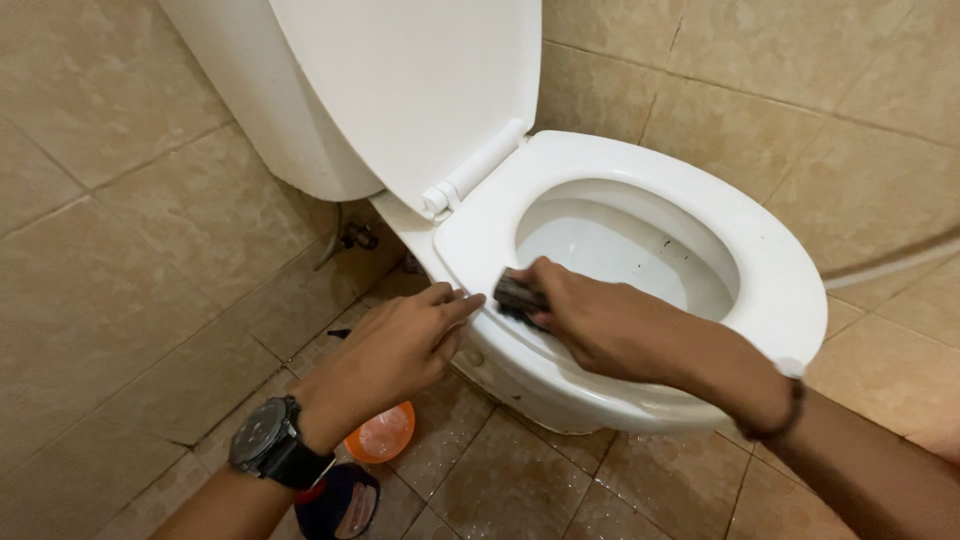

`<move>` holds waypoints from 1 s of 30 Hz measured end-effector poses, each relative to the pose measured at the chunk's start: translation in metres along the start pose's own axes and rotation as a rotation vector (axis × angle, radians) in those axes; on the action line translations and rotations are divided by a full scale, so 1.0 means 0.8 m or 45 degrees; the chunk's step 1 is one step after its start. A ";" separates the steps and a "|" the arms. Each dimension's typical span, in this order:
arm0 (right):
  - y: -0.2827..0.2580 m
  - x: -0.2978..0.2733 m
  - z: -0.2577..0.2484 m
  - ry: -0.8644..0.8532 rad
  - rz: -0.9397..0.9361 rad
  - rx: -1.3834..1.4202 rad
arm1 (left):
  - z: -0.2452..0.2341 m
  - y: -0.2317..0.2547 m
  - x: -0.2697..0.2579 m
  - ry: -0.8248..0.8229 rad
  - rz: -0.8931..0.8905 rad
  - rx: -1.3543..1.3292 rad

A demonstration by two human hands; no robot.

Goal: The person scrubs the white toilet seat and rim using a small black brush. They repeatedly dip the brush into an orange bowl containing cleaning solution and continue scrubbing the seat surface and the rim area around the bowl.

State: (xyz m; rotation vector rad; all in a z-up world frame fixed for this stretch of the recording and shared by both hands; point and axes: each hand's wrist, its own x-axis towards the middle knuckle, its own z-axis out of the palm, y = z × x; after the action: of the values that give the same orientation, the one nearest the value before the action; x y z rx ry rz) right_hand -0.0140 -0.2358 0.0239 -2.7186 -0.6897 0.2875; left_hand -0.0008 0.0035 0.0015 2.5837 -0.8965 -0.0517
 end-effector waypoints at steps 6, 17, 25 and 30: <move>0.016 -0.001 -0.007 0.056 0.068 -0.031 | 0.006 -0.005 0.002 0.027 0.023 0.020; 0.003 0.014 0.016 0.281 -0.293 0.054 | 0.002 0.000 0.001 0.051 0.009 0.056; 0.010 -0.016 -0.012 -0.087 0.142 0.017 | 0.005 -0.004 0.002 0.051 0.026 0.041; 0.033 -0.001 0.006 0.224 0.029 -0.025 | 0.005 -0.008 0.003 0.028 0.003 0.042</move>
State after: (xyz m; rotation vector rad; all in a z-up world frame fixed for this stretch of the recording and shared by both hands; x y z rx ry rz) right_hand -0.0049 -0.2572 0.0098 -2.7301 -0.6155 0.0459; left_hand 0.0038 0.0052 -0.0044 2.6082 -0.9001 -0.0079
